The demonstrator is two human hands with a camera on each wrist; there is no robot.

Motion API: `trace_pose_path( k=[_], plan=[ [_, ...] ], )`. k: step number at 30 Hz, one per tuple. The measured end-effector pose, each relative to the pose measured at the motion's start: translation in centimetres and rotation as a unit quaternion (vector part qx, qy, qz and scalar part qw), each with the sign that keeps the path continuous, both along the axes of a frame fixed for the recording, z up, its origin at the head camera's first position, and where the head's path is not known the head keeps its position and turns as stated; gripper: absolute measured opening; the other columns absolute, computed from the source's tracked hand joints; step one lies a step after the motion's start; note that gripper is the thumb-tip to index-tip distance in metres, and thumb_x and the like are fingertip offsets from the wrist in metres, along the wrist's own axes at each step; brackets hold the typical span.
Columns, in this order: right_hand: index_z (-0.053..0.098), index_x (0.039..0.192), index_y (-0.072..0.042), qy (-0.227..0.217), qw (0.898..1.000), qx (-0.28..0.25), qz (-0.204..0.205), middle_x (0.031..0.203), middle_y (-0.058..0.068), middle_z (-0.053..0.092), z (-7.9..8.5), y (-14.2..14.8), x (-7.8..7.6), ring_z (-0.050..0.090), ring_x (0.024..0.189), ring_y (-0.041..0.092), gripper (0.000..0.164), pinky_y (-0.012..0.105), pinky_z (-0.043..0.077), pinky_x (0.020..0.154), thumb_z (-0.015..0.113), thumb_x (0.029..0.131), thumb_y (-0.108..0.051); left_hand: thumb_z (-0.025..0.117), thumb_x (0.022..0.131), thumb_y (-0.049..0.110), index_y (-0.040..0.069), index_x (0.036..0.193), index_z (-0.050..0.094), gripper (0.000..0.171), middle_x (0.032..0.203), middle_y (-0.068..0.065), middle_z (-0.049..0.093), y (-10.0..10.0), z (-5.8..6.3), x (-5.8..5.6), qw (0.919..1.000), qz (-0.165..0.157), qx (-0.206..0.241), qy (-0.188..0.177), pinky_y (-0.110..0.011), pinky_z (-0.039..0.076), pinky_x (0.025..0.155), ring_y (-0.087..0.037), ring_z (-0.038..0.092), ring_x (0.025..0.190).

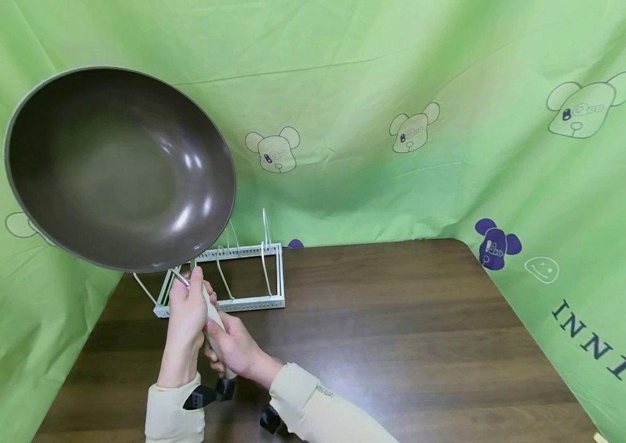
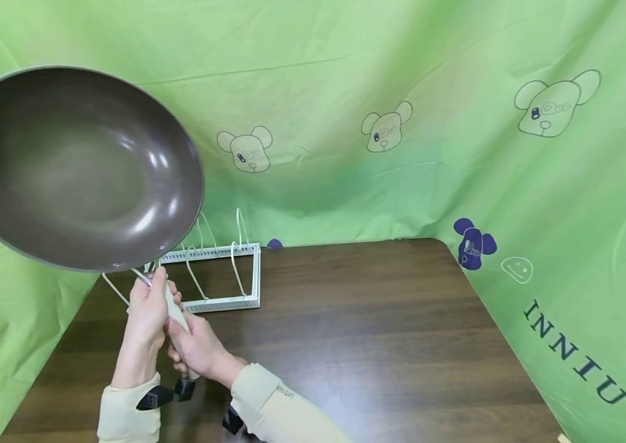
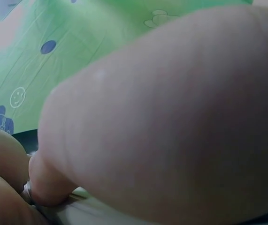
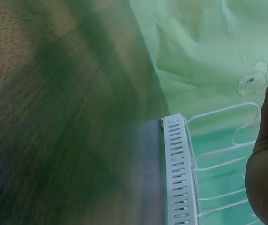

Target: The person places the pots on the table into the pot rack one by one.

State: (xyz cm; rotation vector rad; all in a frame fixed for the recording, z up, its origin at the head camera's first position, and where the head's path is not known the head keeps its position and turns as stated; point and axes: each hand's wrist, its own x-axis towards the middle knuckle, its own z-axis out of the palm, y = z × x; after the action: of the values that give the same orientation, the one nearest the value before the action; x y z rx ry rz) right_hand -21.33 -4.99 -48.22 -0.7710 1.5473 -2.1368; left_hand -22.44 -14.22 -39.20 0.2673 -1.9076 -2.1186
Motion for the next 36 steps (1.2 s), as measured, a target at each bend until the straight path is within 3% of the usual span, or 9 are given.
trace_pose_path(
  k=[13, 24, 30, 36],
  plan=[
    [0.038, 0.105, 0.012, -0.016, 0.999, -0.031, 0.028, 0.057, 0.001, 0.044, 0.3, -0.9, -0.1, 0.040, 0.039, 0.007, 0.048, 0.024, 0.036, 0.037, 0.040, 0.110, -0.036, 0.040, 0.110, 0.022, 0.006, 0.098, 0.043, 0.020, 0.068, 0.000, 0.047, -0.6, 0.6, 0.3, 0.9992, 0.020, -0.035, 0.006, -0.020, 0.044, 0.050, -0.008, 0.049, 0.054],
    [0.037, 0.108, 0.013, -0.067, 0.997, -0.018, 0.038, 0.056, -0.001, 0.043, 0.5, -1.8, -0.1, 0.039, 0.039, 0.008, 0.048, 0.023, 0.035, 0.037, 0.039, 0.110, -0.035, 0.042, 0.109, 0.024, 0.005, 0.101, 0.044, 0.021, 0.069, 0.000, 0.050, -1.1, 0.5, 0.5, 0.9939, 0.050, -0.098, -0.003, -0.019, 0.045, 0.051, -0.007, 0.052, 0.054],
    [0.037, 0.109, 0.014, -0.080, 0.995, -0.026, 0.048, 0.056, -0.001, 0.043, 0.2, -2.4, -0.1, 0.039, 0.039, 0.008, 0.050, 0.023, 0.035, 0.038, 0.038, 0.110, -0.036, 0.045, 0.108, 0.032, 0.004, 0.104, 0.046, 0.029, 0.070, 0.000, 0.055, -1.7, 0.3, 0.9, 0.9843, 0.070, -0.162, -0.016, -0.019, 0.048, 0.055, -0.005, 0.055, 0.056],
    [0.035, 0.110, 0.014, -0.094, 0.993, -0.025, 0.064, 0.057, -0.002, 0.043, 0.1, -2.8, 0.0, 0.039, 0.042, 0.008, 0.052, 0.023, 0.036, 0.039, 0.037, 0.110, -0.037, 0.042, 0.108, 0.039, 0.003, 0.106, 0.050, 0.038, 0.071, 0.001, 0.061, -2.4, 0.0, 1.2, 0.9669, 0.090, -0.236, -0.035, -0.018, 0.046, 0.060, -0.002, 0.058, 0.057]
  ],
)
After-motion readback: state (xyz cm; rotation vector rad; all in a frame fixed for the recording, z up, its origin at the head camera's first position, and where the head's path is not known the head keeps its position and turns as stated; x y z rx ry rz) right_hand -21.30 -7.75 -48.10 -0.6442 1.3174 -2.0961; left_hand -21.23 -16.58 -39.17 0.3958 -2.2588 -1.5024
